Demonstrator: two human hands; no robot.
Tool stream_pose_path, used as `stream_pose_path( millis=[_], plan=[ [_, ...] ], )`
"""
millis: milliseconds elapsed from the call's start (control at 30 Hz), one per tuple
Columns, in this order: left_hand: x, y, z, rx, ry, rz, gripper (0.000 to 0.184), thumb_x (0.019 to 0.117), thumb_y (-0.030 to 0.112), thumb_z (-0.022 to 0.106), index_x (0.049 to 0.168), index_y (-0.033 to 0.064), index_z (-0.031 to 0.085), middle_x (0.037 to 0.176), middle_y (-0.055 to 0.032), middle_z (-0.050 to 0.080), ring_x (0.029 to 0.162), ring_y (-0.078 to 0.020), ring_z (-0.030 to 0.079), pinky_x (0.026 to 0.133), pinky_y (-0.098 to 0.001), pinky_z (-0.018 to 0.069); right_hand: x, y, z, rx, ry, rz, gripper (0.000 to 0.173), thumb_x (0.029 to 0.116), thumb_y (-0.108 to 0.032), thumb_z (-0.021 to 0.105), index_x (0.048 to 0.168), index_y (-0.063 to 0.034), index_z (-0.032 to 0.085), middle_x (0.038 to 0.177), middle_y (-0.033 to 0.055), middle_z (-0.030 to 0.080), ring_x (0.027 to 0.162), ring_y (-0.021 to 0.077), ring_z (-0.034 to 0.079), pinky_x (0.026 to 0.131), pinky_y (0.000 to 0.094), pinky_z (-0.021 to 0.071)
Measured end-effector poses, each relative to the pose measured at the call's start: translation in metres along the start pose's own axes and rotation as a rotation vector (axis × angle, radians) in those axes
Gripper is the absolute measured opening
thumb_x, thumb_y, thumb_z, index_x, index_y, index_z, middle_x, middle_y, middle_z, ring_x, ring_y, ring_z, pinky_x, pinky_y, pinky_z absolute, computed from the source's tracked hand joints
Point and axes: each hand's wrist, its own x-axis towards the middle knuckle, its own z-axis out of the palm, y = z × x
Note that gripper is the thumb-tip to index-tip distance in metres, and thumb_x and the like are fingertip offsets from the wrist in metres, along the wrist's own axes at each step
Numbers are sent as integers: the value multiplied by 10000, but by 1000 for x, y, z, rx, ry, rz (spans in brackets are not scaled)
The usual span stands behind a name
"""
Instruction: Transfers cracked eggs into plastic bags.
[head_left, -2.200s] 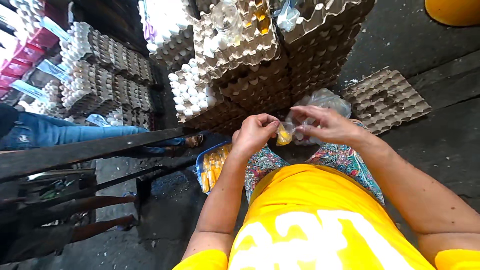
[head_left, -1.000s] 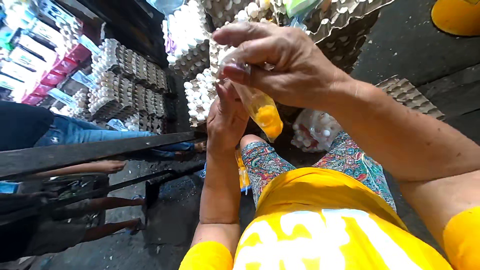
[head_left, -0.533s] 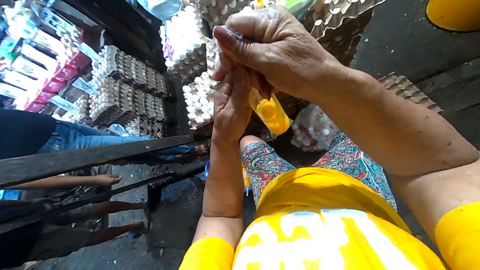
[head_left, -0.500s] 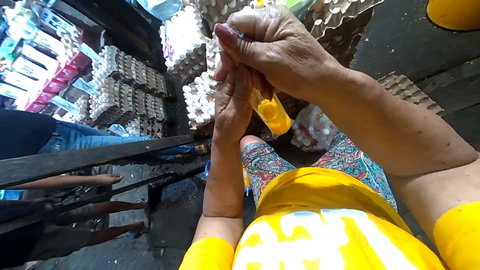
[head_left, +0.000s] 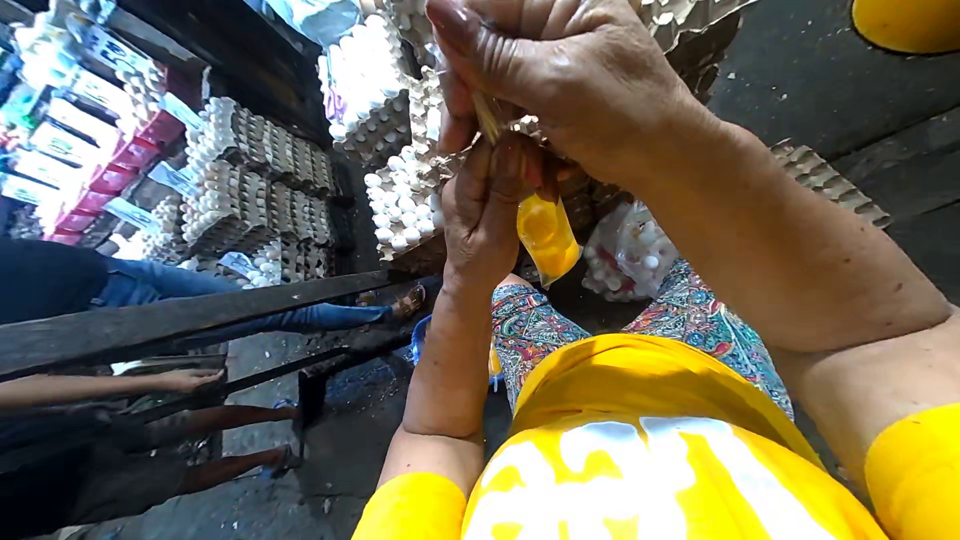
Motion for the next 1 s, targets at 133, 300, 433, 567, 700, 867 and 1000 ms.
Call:
stream_pose_path(
  millis=[133, 300, 433, 567, 700, 867, 1000],
  plan=[
    [7, -2, -1, 81, 69, 43, 248, 1106, 231, 441, 1017, 166, 664, 873, 121, 667, 826, 1, 635, 769, -238, 557, -5, 4, -14, -171, -48, -16, 299, 1103, -212, 451, 1045, -55, 700, 889, -23, 722, 807, 23, 692, 718, 204, 587],
    [27, -3, -17, 253, 225, 90, 320, 1111, 101, 333, 901, 134, 572, 806, 80, 627, 828, -54, 648, 846, -309, 567, -49, 59, -39, -624, -18, -28, 727, 1046, -495, 476, 1594, -38, 338, 1587, 163, 428, 1386, 202, 522, 1074, 347, 514],
    [45, -9, -25, 326, 426, 119, 311, 1108, 83, 336, 894, 96, 561, 795, 35, 615, 809, -106, 656, 824, -344, 583, -91, 128, -12, -749, 197, -144, 846, 939, -419, 717, 1538, 64, 365, 1554, 270, 429, 1403, 343, 494, 1113, 468, 475],
    [58, -10, -24, 354, 594, 125, 289, 1095, 55, 368, 899, 70, 581, 780, 18, 622, 804, -117, 660, 830, -327, 575, -83, 156, 20, -803, 317, -259, 869, 857, -376, 814, 1490, 71, 421, 1491, 263, 506, 1370, 368, 528, 1059, 525, 501],
    [59, -3, -21, 360, 675, 116, 279, 1093, 53, 387, 911, 60, 598, 784, 21, 642, 821, -101, 667, 848, -299, 566, -63, 163, 25, -831, 393, -316, 684, 921, -308, 759, 1439, 53, 498, 1370, 238, 615, 1252, 371, 616, 1017, 519, 517],
    [54, 7, -24, 276, 670, -4, 257, 1095, 60, 392, 956, 47, 607, 831, 2, 670, 877, -119, 687, 897, -305, 568, -66, 164, 15, -675, 294, -299, 594, 960, -210, 719, 1443, 53, 495, 1334, 223, 644, 1232, 336, 635, 1077, 502, 484],
    [50, 16, -24, 200, 617, -133, 260, 1103, 77, 383, 962, 67, 600, 832, 14, 683, 893, -106, 696, 914, -292, 567, -70, 157, 4, -343, 140, -97, 600, 977, -96, 667, 1504, 22, 407, 1402, 190, 589, 1256, 206, 621, 1057, 341, 523]
  ],
)
